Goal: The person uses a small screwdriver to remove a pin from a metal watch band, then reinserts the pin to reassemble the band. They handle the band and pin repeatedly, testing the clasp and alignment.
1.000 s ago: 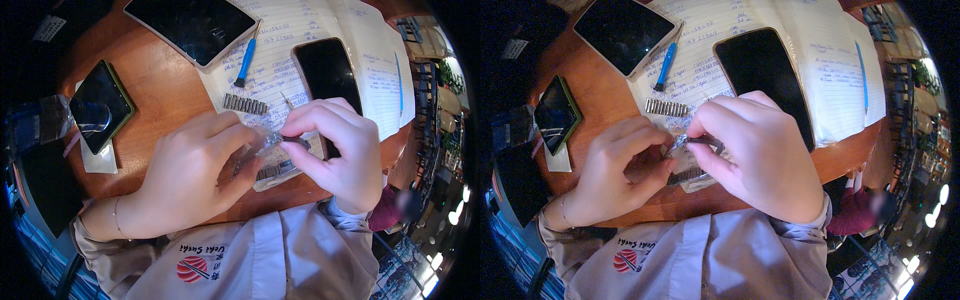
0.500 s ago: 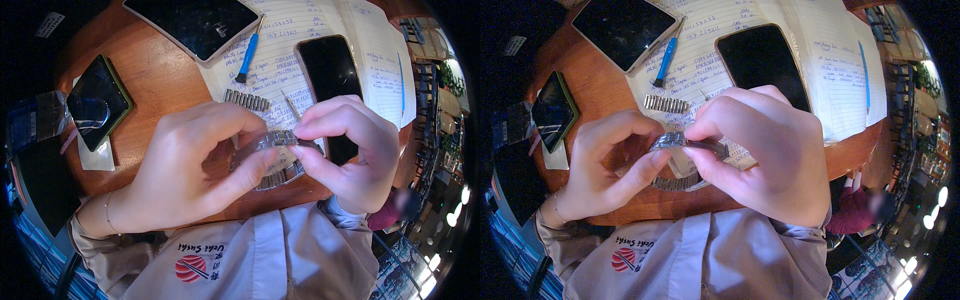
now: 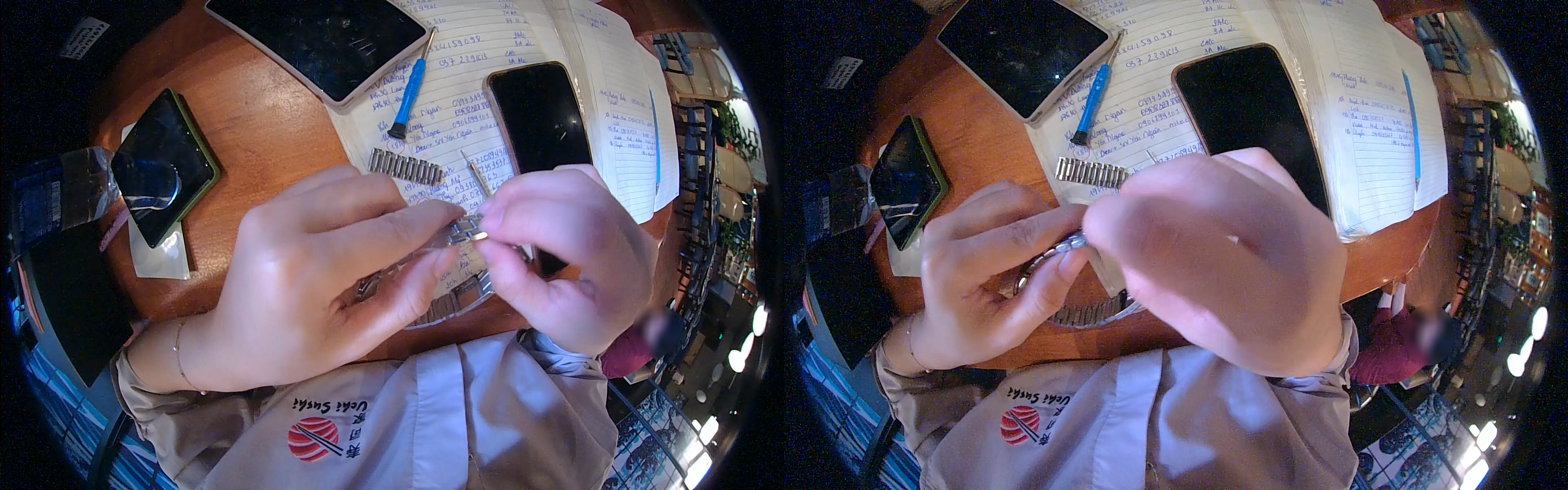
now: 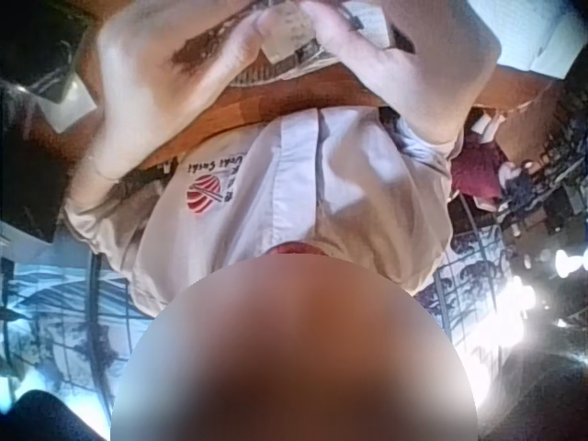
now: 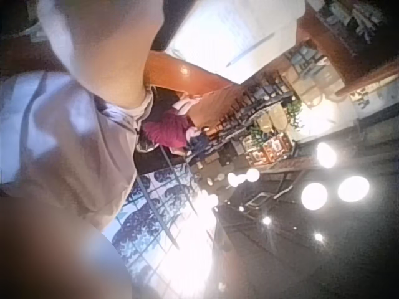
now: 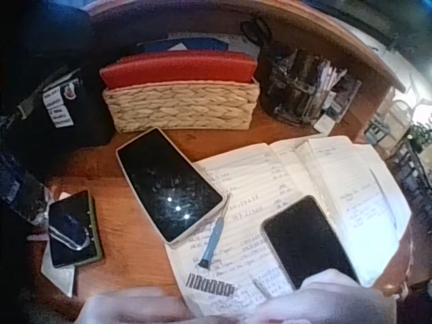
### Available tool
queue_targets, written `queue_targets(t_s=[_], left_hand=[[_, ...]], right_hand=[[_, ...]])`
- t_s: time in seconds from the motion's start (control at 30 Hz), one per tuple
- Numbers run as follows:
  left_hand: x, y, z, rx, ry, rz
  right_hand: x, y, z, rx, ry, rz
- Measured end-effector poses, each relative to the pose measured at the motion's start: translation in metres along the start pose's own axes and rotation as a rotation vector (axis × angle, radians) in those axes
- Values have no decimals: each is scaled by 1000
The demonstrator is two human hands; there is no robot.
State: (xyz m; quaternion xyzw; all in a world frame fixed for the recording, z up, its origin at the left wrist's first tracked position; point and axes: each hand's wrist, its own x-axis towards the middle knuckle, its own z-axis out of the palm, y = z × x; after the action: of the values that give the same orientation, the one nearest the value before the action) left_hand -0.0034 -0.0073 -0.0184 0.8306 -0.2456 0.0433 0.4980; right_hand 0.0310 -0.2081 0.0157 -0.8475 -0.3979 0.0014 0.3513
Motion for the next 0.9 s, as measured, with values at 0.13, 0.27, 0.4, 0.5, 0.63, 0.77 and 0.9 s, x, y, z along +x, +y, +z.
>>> queue_targets(t_s=[0.13, 0.27, 0.4, 0.5, 0.63, 0.77, 0.9], left_hand=[[-1, 3, -3, 137, 15, 59], [1, 4, -5, 230, 49, 145], [1, 7, -6, 274, 68, 178], [2, 8, -6, 286, 72, 180], [1, 9, -5, 314, 86, 182], [2, 10, -4, 337, 88, 187], [2, 10, -2, 373, 101, 200]], right_hand=[[-2, 8, 5, -5, 1, -165], [-4, 9, 10, -20, 83, -236], [-4, 6, 10, 3, 106, -244], [-4, 5, 11, 22, 127, -228], [-5, 3, 13, 33, 155, -226], [-6, 3, 11, 4, 151, -252], [-6, 7, 13, -1, 172, -294]])
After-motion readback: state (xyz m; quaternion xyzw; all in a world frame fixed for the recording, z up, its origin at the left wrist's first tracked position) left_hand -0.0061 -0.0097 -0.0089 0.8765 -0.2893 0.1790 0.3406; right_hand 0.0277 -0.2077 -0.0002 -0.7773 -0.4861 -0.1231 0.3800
